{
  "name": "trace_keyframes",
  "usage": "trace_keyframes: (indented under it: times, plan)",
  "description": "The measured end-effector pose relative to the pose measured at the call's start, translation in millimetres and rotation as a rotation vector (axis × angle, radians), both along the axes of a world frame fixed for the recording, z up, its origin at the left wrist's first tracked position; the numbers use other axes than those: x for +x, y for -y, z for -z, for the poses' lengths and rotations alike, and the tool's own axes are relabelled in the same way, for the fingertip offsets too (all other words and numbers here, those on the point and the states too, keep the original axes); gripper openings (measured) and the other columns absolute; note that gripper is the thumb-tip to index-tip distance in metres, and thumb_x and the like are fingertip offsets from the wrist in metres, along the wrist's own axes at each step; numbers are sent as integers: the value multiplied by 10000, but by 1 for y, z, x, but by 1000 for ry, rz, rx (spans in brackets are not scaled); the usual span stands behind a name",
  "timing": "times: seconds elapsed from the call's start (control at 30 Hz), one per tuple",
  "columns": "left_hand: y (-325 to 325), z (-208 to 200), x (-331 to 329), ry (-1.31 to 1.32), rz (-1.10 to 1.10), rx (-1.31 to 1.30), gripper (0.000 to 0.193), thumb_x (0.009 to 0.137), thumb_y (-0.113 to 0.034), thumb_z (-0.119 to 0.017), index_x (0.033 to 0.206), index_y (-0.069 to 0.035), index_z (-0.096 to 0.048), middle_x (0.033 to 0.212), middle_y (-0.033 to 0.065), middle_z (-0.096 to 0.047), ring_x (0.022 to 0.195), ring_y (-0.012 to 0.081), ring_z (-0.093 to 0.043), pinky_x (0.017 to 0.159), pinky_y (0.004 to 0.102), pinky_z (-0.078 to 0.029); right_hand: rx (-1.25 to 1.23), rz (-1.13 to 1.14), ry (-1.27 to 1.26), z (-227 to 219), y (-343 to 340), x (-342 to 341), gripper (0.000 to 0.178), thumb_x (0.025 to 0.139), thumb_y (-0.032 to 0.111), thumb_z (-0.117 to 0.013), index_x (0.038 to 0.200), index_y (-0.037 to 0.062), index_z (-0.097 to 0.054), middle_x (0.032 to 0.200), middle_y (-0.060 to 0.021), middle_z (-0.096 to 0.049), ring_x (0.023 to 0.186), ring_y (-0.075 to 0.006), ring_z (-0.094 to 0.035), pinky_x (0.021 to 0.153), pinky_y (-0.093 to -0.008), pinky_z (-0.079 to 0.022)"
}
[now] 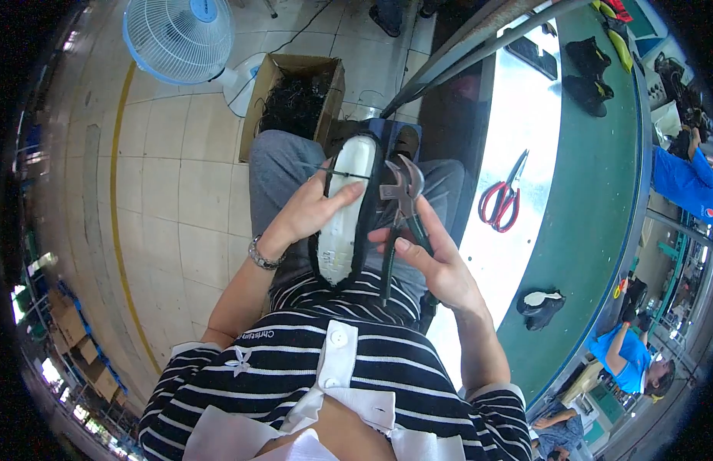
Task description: The worker is performing various finishing and assembly tasks on black boots, including using pliers to tighten components, checking the sole, and placing them on a conveyor belt.
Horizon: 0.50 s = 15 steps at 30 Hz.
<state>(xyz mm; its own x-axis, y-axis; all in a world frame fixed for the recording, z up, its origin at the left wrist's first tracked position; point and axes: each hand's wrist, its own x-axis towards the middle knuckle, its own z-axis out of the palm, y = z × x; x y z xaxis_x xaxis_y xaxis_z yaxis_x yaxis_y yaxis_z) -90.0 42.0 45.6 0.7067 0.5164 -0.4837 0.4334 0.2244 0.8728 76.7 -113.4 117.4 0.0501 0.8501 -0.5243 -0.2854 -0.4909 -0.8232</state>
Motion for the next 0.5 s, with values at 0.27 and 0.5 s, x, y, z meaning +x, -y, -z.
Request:
trace_keyframes:
  times: [0.27, 0.5]
  plan:
    - [-15, 29, 22, 342, -238, 75, 435, 967, -221, -524, 1359, -39, -484, 1286, 132, -566, 1171, 187, -529, 999, 288, -385, -258, -12, -98, -4, -57, -1, 613, 1005, 131, -417, 1521, 142, -87, 1102, -181, -629, 1020, -266, -648, 906, -409, -526]
    - [-9, 30, 31, 347, -403, 82, 334, 902, -162, -566, 1202, -19, -595, 1061, 164, -652, 941, 210, -619, 853, 308, -458, -243, -234, 148, -5, -67, 10, 610, 1010, 167, -456, 1519, 142, -119, 838, -49, -538, 726, -132, -576, 660, -317, -538]
